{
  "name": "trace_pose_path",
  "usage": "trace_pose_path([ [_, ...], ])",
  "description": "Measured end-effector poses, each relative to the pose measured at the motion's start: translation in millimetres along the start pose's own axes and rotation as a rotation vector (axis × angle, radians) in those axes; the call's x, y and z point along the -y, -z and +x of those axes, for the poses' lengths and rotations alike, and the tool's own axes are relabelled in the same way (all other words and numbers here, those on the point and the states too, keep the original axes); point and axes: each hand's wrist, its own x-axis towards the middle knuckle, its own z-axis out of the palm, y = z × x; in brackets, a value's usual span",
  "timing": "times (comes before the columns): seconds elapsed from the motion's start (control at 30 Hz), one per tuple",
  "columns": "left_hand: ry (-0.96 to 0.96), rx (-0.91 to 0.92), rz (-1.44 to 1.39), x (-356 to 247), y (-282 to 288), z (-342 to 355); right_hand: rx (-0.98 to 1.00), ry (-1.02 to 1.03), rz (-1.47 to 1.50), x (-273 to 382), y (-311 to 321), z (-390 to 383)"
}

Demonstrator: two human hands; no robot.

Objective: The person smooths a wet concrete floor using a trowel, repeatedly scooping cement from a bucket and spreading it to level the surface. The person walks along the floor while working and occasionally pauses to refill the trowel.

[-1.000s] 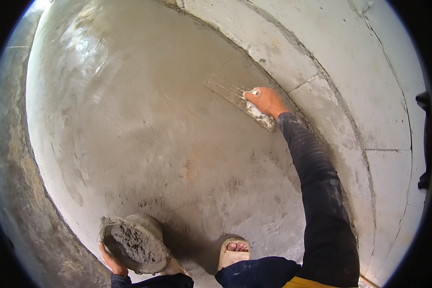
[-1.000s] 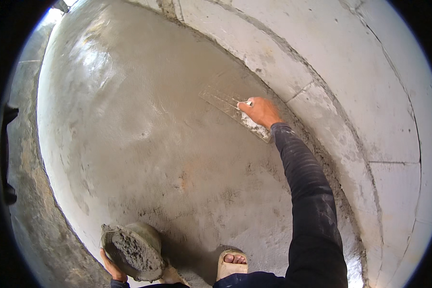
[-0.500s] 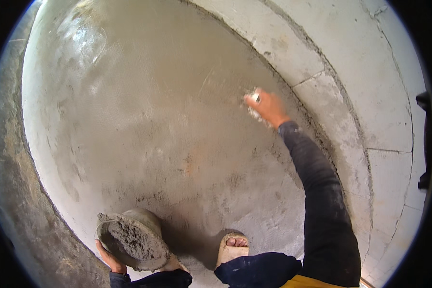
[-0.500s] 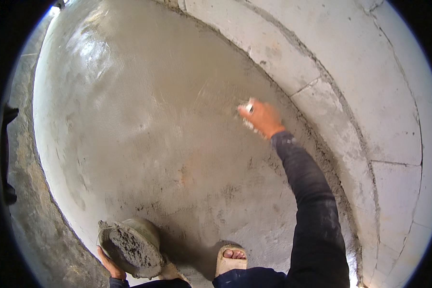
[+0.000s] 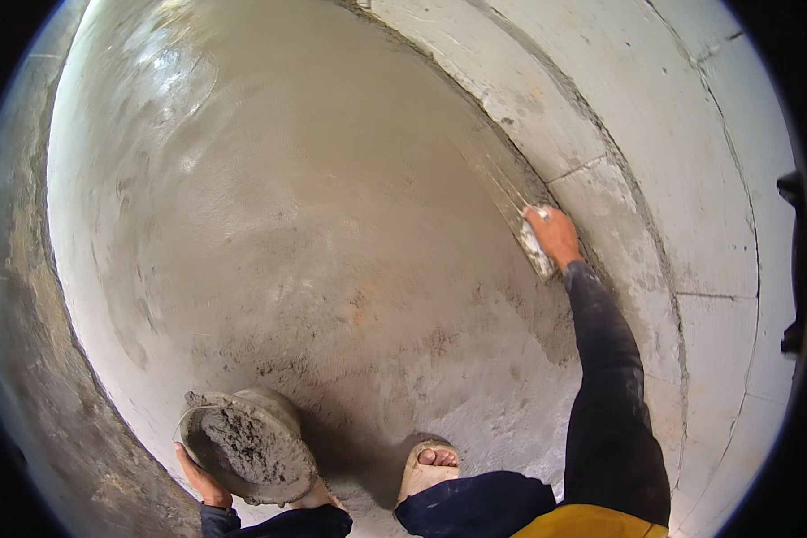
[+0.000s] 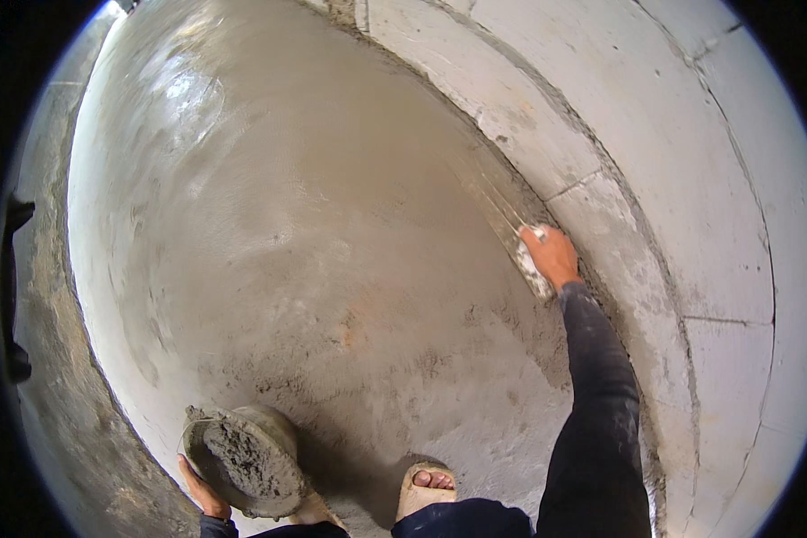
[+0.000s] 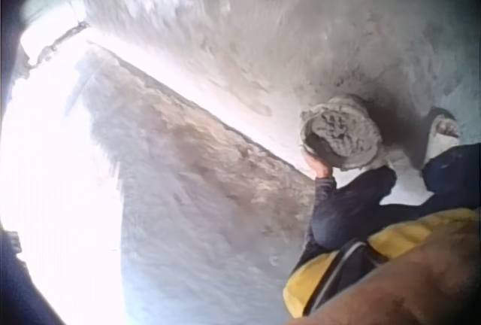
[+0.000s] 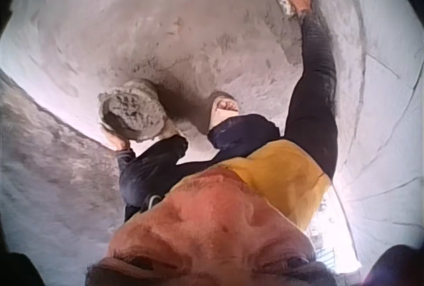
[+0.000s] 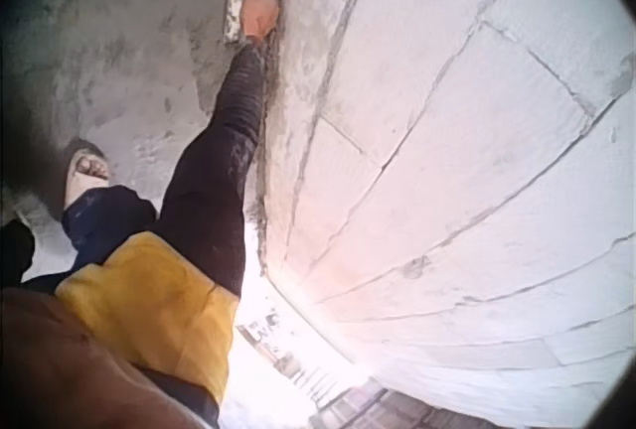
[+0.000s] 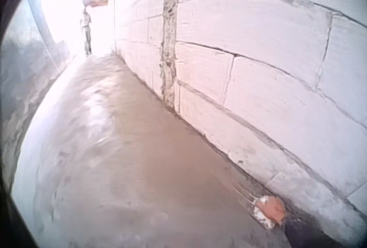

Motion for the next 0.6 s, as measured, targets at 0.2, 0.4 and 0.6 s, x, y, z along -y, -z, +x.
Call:
trace_pose_path([
  [0.2, -0.012, -0.037, 0.002, 0.8, 2.4, 3.7, 0.047, -0.099, 0.190, 55.0, -18.9, 40.4],
  [0.4, 0.032, -0.010, -0.035, 0.0, -1.1, 5.6, 0.132, 0.087, 0.084, 91.3, -21.1, 35.5],
  [0.6, -0.024, 0.018, -0.056, 3.3, 2.2, 7.3, 0.056, -0.042, 0.236, 101.6, -31.8, 57.0],
])
